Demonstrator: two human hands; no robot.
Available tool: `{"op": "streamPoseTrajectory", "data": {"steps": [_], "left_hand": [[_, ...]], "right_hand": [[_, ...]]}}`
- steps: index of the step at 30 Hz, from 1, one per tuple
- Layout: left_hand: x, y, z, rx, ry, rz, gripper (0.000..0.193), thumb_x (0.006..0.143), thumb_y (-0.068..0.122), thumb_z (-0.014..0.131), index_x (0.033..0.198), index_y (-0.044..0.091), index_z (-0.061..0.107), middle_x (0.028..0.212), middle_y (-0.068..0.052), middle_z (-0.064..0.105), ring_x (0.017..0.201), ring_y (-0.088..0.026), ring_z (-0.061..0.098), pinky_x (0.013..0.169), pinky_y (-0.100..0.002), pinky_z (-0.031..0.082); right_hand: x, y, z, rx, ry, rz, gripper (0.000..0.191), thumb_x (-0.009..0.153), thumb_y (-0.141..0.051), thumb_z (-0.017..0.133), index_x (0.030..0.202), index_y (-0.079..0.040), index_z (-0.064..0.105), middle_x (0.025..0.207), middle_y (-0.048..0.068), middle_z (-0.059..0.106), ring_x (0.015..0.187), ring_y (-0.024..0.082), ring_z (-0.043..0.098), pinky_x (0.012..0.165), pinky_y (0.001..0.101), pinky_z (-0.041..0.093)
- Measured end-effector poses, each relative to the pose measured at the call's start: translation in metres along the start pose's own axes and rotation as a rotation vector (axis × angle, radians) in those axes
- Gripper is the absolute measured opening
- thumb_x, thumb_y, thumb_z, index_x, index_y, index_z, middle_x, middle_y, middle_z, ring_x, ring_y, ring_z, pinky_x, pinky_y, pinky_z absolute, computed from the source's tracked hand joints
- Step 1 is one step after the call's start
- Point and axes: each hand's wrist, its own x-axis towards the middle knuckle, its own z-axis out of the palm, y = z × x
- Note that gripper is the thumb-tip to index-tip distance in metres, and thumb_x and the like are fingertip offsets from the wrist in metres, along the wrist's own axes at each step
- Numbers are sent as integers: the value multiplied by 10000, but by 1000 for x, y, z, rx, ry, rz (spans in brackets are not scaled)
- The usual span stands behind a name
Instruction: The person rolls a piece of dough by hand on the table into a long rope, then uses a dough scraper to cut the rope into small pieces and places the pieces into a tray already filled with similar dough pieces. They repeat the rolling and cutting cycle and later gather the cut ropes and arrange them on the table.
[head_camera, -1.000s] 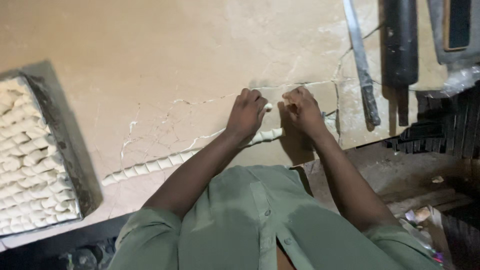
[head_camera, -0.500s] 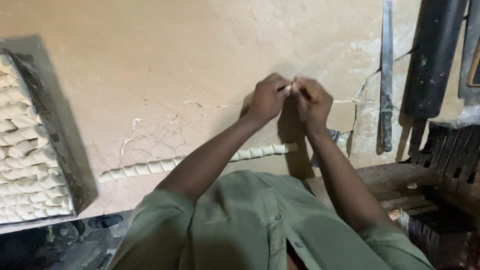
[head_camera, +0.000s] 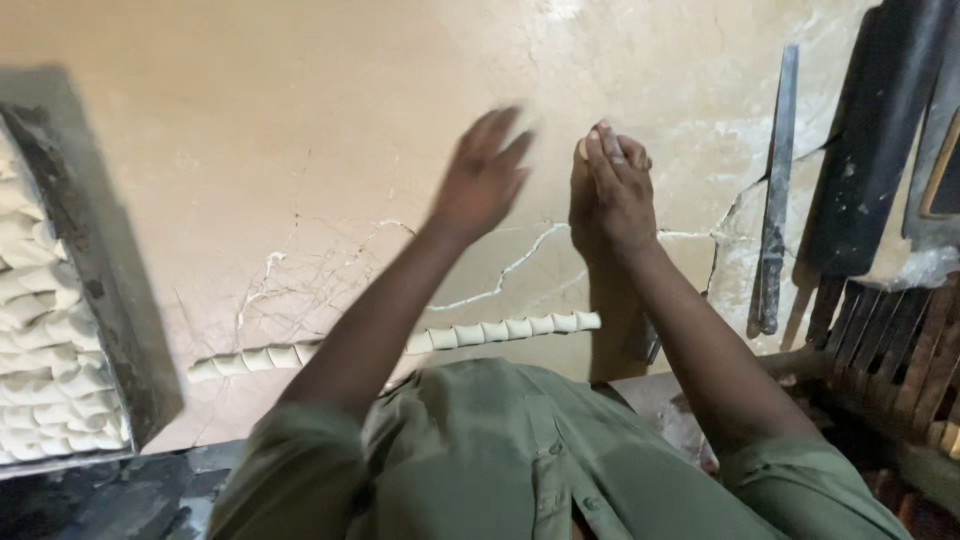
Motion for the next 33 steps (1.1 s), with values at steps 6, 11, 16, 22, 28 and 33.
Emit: {"op": "streamPoseTrajectory", "data": {"steps": [6,11,16,22,28,33], "left_hand": [[-102,-60,-121,277,-47,-194,509,951,267,626,1428,91,621,1594,-154,437,1476,-337,355,1162,-501,340],[-202,-91,-238,338,-140,-690,325,1104,246,523,1372,118,654,1355,-158,617,1249,-395,570,1097,-540,469],[-315,-78,-268,422,-40,-648,454,1039,315,565,1453,126,553,1384,-194,585,1289,-430,541,1088,-572,462],[-372,-31,-230,660,-26,-334,663,1031,622,470,1612,318,373,1646,-239,289,1519,-475,197,1128,-775,18],[-369,-41,-231,444,-119,-379,559,1028,564,506,1531,322,474,1494,-184,464,1426,-362,383,1119,-726,200],[-353,-62,-266,461,-138,-225,486,932,494,596,1372,294,554,1420,-150,503,1338,-378,422,1026,-730,280]], "right_hand": [[-16,2,-5,-254,-38,-256,595,1029,-238,634,1495,101,482,1577,309,455,1496,467,385,1199,670,196],[8,29,3,-206,-514,-16,547,1166,-357,483,1581,-1,473,1551,266,511,1417,426,483,1189,532,351],[-20,-25,53,-74,-123,-112,701,1068,-313,568,1528,175,366,1534,443,358,1410,592,371,1179,643,314],[-150,-239,104,-217,-271,-319,635,1052,-364,498,1595,-48,401,1668,260,308,1536,531,245,1161,760,153],[-153,-325,138,-216,-340,-220,617,1002,-502,589,1562,-262,487,1544,255,386,1386,556,350,1044,815,183],[-125,-383,130,-219,-399,-30,419,1029,-404,633,1423,-265,597,1377,171,507,1301,516,450,1047,764,310]]}}
